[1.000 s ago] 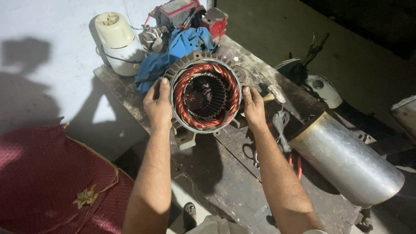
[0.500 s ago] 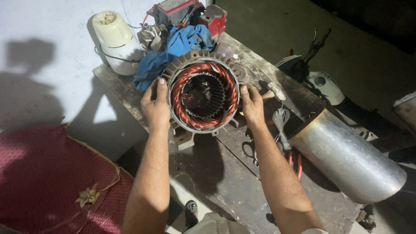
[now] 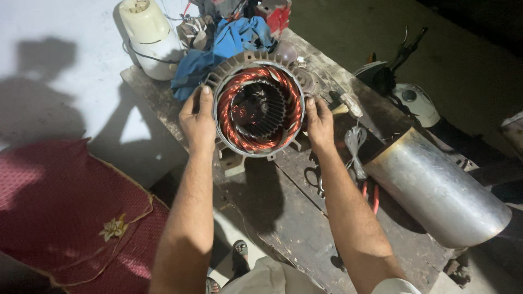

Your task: The person handles a motor stator and a cylindrical metal core, then pulls and twists white insulated wire from a spool. They repeatedly pick up and set down the stator and core, and manipulate the wire ends with both hands.

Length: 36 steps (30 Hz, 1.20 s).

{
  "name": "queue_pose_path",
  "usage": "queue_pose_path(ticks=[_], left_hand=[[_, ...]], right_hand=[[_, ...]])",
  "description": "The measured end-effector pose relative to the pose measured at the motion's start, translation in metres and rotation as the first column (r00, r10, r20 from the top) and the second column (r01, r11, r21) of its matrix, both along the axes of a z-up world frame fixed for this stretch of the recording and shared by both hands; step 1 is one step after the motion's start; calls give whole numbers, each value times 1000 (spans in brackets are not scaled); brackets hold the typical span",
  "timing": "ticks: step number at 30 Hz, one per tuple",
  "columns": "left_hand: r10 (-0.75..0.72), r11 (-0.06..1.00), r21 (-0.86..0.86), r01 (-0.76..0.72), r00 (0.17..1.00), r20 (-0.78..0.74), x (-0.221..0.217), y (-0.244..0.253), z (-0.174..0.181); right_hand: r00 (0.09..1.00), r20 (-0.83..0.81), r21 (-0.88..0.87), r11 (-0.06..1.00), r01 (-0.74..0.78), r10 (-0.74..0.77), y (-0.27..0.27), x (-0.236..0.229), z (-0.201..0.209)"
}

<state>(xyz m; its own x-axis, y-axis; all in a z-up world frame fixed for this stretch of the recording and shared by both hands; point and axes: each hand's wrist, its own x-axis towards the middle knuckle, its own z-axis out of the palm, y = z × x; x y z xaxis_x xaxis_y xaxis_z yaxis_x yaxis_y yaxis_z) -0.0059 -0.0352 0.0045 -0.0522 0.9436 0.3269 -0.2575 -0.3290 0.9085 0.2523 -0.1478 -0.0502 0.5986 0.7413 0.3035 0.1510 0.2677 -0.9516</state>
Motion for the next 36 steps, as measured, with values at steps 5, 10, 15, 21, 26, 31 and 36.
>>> queue_pose_path(ticks=[5,10,15,21,26,31,36], left_hand=[[17,998,65,-12,997,-69,-3,-11,-9],[33,990,139,-19,994,-102,-6,-21,-15],[103,972,229,-60,978,-180,-13,-46,-25],[274,892,438,-110,904,-329,-26,-95,-46],[206,879,471,-65,945,-255,-39,-119,-78],[179,855,518,-23,951,-253,-52,-115,-101],[177,839,544,-20,955,-238,-49,-96,-109]], right_hand=[[997,-60,-15,999,-50,49,-13,1,-4],[995,-91,14,999,-48,49,-28,-3,-9],[993,-104,-9,998,-54,53,-48,-12,-17],[992,-120,-3,999,-39,39,-93,-30,-39],[981,-189,-112,992,-56,34,-131,-43,-69],[979,-198,-85,994,-65,48,-146,-57,-104],[986,-168,-50,998,-23,14,-133,-52,-119]])
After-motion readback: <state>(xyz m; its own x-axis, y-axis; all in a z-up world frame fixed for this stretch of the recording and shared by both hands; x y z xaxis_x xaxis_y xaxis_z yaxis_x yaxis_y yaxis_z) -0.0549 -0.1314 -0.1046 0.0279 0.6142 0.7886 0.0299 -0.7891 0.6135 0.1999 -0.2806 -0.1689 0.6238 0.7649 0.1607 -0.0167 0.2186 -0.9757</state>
